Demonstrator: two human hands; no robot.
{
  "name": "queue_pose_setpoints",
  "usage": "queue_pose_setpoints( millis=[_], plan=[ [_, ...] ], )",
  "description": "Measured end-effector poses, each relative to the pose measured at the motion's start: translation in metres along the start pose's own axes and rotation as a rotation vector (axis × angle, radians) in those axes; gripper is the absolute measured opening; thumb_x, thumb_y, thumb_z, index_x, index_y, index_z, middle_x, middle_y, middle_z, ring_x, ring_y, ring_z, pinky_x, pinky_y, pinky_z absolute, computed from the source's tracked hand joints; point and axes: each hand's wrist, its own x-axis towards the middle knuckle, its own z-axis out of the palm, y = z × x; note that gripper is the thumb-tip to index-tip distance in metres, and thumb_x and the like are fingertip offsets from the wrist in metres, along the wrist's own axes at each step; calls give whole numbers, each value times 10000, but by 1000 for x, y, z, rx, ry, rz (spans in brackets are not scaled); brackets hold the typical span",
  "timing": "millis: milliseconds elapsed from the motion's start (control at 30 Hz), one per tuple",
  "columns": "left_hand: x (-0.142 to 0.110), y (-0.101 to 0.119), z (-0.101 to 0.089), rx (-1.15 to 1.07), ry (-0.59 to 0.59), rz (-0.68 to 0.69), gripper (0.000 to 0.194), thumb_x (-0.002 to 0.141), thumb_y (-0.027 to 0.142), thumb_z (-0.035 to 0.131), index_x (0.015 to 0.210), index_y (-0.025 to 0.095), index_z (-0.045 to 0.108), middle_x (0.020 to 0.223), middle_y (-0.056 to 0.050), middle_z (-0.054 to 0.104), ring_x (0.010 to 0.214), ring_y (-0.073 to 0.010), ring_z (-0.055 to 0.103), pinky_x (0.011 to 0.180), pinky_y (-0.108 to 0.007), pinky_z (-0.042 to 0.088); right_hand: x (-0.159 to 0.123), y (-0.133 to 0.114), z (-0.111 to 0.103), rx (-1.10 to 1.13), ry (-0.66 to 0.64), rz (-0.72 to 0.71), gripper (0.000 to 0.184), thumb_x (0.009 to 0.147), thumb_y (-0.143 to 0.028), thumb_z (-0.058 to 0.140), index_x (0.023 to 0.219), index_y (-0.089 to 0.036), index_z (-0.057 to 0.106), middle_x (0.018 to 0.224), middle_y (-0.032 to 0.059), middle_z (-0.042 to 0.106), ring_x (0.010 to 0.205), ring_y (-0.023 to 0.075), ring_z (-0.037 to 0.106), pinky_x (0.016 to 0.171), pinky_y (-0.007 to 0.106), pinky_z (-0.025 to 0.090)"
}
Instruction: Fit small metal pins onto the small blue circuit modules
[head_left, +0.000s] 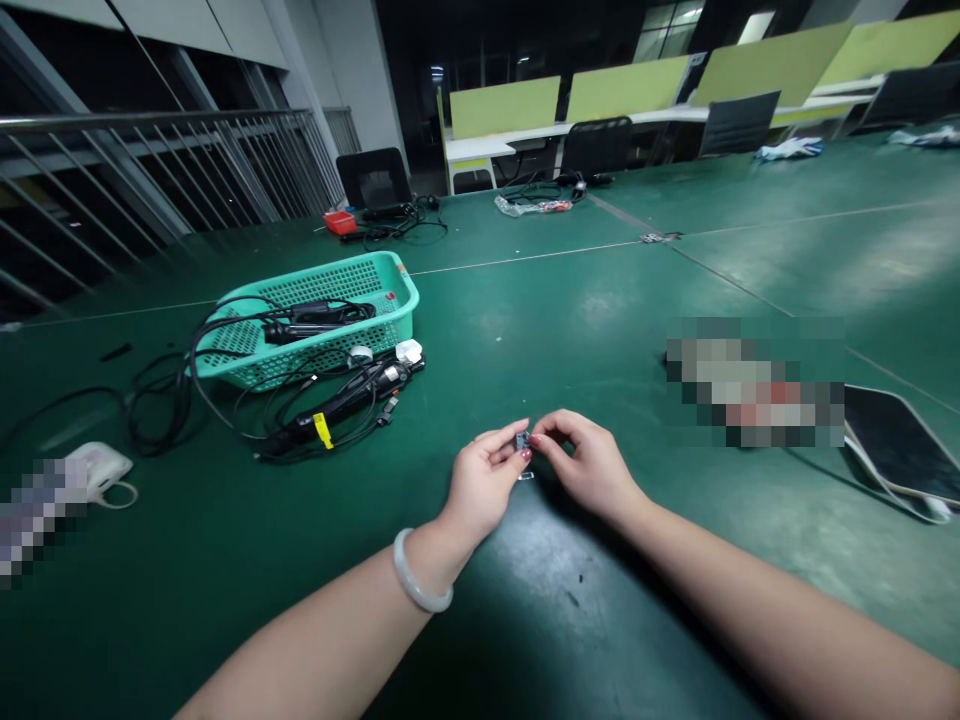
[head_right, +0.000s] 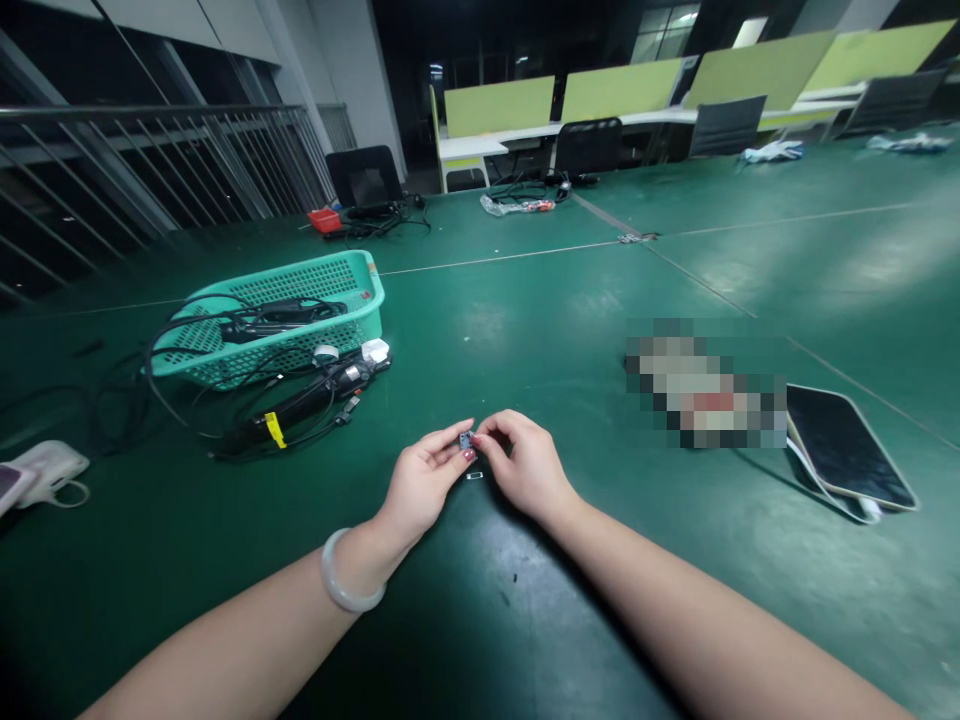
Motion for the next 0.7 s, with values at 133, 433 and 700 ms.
queue_pose_setpoints(
  millis=[133,433,700],
  plan=[
    [0,3,1,24,-5,-51,378,687,124,705,1064,149,696,952,-88,733,841,-155,679,890,-329,517,0,-2,0,14,-1,27,152,825,-304,540,720,-202,581,724,21,615,667,153,550,651,290,437],
    [-4,7,6,-9,-14,-53,387,653,116,724,1038,134,685,878,-79,745,809,-146,683,809,-276,526,-2,2,7,188,11,160,221,804,-385,533,692,-196,565,694,21,588,654,158,530,644,304,434],
    [1,14,2,-83,57,-77,294,619,102,731,906,135,678,795,-39,717,732,-124,681,744,-258,532,1,9,6,181,38,136,206,804,-368,580,707,-202,652,735,29,653,696,164,582,685,309,453]
  ],
)
